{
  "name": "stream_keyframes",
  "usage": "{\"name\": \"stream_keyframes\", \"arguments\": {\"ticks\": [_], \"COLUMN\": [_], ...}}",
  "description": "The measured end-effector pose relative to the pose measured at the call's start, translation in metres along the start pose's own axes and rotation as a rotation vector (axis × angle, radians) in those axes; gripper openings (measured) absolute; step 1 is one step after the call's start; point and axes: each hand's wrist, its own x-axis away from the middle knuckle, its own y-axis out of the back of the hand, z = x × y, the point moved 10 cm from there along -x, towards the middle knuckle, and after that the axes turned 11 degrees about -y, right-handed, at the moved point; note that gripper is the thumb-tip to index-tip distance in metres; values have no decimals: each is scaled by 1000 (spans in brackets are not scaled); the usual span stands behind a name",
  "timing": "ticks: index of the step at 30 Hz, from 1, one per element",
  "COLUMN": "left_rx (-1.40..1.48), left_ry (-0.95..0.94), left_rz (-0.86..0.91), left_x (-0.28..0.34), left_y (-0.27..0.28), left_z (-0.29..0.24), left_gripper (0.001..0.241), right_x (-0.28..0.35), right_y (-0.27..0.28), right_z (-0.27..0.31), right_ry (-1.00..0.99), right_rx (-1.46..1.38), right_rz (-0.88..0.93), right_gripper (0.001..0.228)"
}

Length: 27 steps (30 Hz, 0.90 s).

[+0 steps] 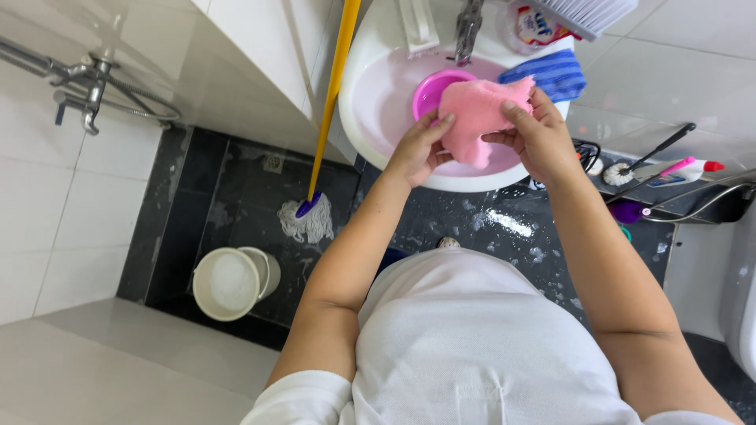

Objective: The person washes a pink cloth in a sink, then fills a bucket with water from a shower head. They dip a mop into the bucket, wring it out, and proceed to mop the bathroom floor, repeatedly dipping and wringing the mop as they clean around the toilet and sink.

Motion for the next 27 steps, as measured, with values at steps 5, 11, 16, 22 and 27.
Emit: {"name": "stream_keyframes", "arguments": {"ticks": [5,11,16,22,27], "left_rx": [10,-286,-339,-175,-143], "left_ry": [-204,-363,-266,-162,-104], "left_rz": [-146,-28,203,388,347], "left_x": [-3,-9,-14,-32,-58], "left_y": [23,16,-17,-19,-16], "left_z": [-37,-77,-85,-70,-36], "left_gripper": [61,59,58,57,55], "right_x": [-32,-29,-27,-30,-6], "right_y": [70,38,3,3,54], "right_z": [-72,-94,-79,-107,-93], "right_ry": [-139,-183,-170,-214,-24], "right_rx": [282,368,297,-90,-251], "right_rz": [-151,-244,-289,-177,-368], "right_gripper": [40,69,85,61,52]}}
